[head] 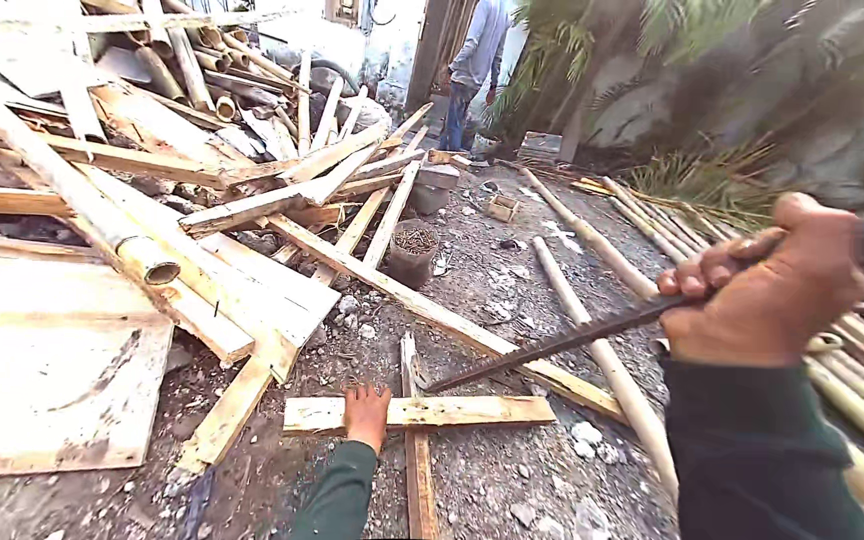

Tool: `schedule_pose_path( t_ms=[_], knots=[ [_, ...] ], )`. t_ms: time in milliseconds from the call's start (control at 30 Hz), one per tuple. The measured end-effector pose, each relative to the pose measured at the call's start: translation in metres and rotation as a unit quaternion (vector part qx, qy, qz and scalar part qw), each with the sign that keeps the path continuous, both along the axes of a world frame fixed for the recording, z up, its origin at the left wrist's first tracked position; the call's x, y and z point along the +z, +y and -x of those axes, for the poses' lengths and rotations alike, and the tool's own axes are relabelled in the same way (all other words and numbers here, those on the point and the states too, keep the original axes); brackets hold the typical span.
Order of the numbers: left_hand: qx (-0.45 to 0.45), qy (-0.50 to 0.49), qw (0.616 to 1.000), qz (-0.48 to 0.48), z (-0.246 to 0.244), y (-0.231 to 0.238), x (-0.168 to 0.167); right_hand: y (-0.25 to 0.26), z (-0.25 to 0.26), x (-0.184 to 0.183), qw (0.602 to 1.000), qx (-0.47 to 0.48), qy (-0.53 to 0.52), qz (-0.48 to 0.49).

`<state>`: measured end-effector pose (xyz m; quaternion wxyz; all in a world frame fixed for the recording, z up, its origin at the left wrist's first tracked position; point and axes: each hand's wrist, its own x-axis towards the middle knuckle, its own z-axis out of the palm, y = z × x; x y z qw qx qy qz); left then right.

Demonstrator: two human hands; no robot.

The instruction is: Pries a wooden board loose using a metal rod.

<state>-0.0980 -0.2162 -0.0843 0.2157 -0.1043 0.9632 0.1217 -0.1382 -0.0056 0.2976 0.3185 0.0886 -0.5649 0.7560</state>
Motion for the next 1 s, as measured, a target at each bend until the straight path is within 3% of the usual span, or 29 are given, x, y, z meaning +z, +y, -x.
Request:
schedule_pose_path(
  t_ms=[300,800,1000],
  knots=[
    [0.017,-0.021,0.999,0.022,0.003,0.005,0.009,-0.061,0.051,-0.022,0.998,-0.036,-0.016,-0.040],
    [0.010,-0.035,0.999,0.040,0.008,0.006,0.012,-0.039,0.077,-0.019,0.989,-0.114,-0.092,-0.009],
    [0.012,-0.031,0.998,0.045,0.007,0.006,0.010,-0.036,0.080,-0.020,0.988,-0.133,-0.073,-0.020]
  ],
)
